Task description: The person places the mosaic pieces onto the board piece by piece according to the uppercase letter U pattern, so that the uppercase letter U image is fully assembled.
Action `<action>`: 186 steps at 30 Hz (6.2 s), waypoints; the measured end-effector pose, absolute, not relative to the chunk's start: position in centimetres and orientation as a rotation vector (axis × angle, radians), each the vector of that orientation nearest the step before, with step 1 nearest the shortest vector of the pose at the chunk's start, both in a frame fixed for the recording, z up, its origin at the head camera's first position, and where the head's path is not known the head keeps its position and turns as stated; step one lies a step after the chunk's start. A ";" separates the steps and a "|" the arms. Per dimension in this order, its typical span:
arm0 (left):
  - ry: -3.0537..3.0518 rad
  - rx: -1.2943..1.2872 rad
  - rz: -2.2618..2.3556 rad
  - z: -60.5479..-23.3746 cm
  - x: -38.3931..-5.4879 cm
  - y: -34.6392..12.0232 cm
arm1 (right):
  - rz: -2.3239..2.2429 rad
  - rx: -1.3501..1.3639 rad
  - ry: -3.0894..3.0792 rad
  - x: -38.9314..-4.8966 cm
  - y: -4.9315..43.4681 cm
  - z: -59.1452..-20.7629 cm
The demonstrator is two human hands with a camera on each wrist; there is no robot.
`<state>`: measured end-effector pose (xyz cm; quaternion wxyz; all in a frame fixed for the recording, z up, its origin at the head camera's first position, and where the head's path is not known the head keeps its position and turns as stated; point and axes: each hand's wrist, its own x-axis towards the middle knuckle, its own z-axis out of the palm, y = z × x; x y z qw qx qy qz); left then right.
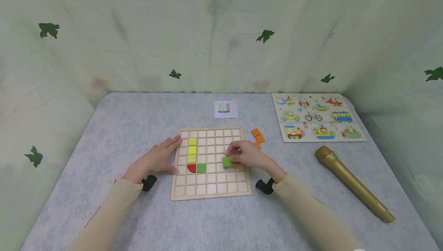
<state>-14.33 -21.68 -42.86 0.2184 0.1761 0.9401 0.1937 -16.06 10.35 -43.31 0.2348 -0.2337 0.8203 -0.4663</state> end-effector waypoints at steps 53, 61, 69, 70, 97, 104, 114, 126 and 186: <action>2.604 0.532 0.540 -42.5 -14.3 -21.5 | -1.228 -0.684 2.257 -16.1 10.0 -43.1; 2.598 0.514 0.531 -42.8 -14.4 -21.6 | -1.200 -0.563 2.297 -15.9 17.6 -42.9; 2.598 0.518 0.544 -42.9 -14.4 -21.7 | -1.155 -0.592 2.271 -14.1 23.4 -43.2; 2.598 0.519 0.541 -42.9 -14.4 -21.7 | -1.144 -0.612 2.260 -13.8 23.9 -43.3; 2.593 0.512 0.548 -42.9 -14.4 -21.7 | -0.987 -0.690 2.256 -11.8 23.5 -44.7; 2.601 0.515 0.534 -43.1 -14.5 -21.7 | -1.056 -0.715 2.210 -12.8 22.2 -44.4; 2.596 0.516 0.533 -43.0 -14.4 -21.7 | -1.166 -0.777 2.238 -14.2 18.9 -44.1; 2.602 0.513 0.521 -43.0 -14.4 -21.6 | -1.236 -0.728 2.236 -14.9 14.8 -43.5; 2.592 0.511 0.540 -42.7 -14.3 -21.6 | -1.316 -0.493 2.395 -16.8 13.4 -43.9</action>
